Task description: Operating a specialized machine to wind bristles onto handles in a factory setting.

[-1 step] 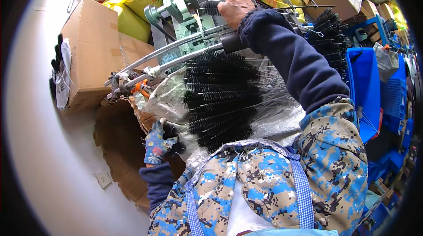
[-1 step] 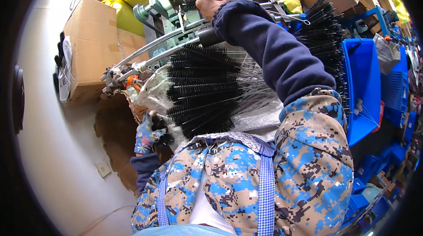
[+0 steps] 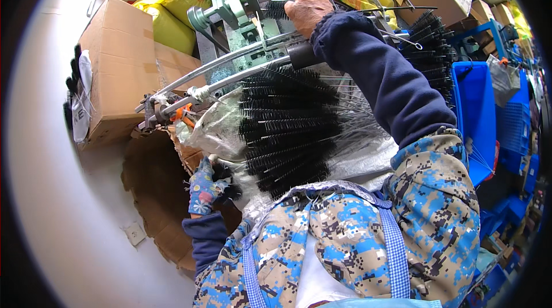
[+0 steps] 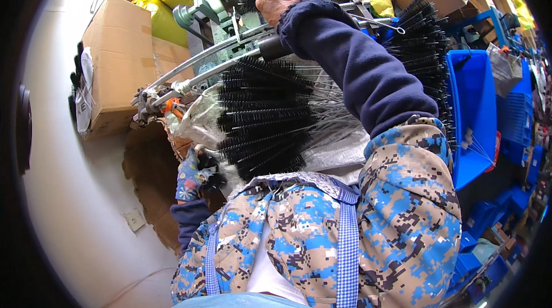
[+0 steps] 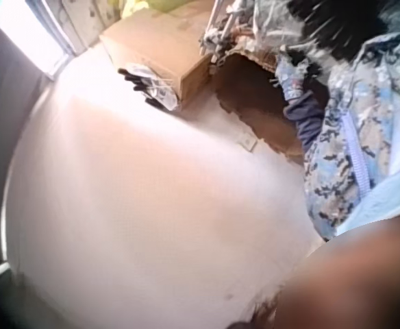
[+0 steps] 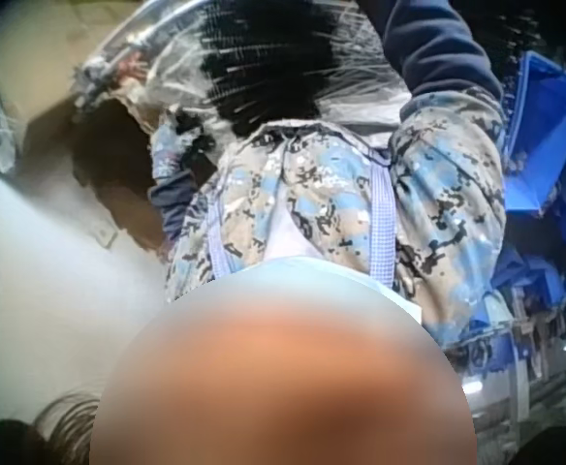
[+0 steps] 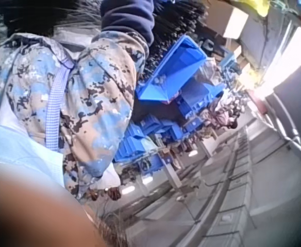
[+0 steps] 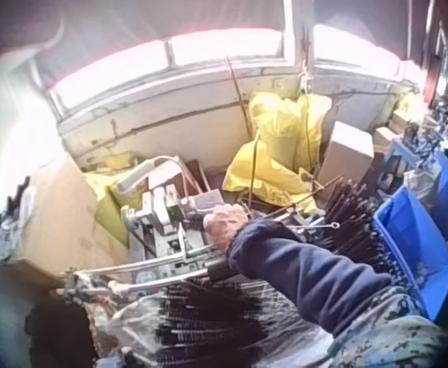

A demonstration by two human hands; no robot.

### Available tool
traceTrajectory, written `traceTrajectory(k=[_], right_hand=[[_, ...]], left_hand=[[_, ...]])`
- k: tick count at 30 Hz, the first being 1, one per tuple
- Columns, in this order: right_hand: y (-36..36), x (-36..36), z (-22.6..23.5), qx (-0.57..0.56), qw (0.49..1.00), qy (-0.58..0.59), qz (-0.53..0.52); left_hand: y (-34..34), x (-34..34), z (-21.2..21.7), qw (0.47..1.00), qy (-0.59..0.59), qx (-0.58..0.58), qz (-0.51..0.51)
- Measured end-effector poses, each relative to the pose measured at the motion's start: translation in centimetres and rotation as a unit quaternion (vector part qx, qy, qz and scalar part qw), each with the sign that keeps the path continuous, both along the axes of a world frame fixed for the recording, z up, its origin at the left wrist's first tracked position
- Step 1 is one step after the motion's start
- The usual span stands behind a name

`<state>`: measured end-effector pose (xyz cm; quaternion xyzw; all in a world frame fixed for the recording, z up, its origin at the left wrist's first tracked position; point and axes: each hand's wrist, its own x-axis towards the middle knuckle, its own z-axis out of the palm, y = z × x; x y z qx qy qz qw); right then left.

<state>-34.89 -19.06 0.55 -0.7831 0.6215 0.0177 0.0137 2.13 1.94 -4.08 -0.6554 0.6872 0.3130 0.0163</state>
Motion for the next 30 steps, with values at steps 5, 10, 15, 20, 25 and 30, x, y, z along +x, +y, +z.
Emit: traceTrajectory(k=[5,10,15,20,25,30], right_hand=[[0.2,-0.2,-0.6,-0.018,0.999,-0.022,0.019],[0.0,0.0,-0.9,-0.057,0.997,-0.007,0.044],[0.1,0.2,-0.7,-0.057,0.998,0.027,0.026],[-0.2,-0.2,-1.6,-0.075,0.996,0.025,0.048],[-0.7,0.2,-1.7,-0.076,0.995,0.031,0.06],[-0.8,0.0,-2.0,-0.078,0.994,0.035,0.069]], left_hand=[[-0.4,-0.1,-0.5,0.997,0.0,0.013,-0.074],[0.8,1.7,-3.0,0.979,-0.062,-0.033,-0.193],[0.2,-0.3,-3.1,0.977,-0.069,-0.069,-0.19],[-3.2,-3.8,-0.8,0.971,0.072,-0.16,-0.163],[-6.6,-6.5,-1.4,0.931,0.075,-0.311,-0.176],[-6.9,-6.0,-0.6,0.961,0.044,-0.254,-0.101]])
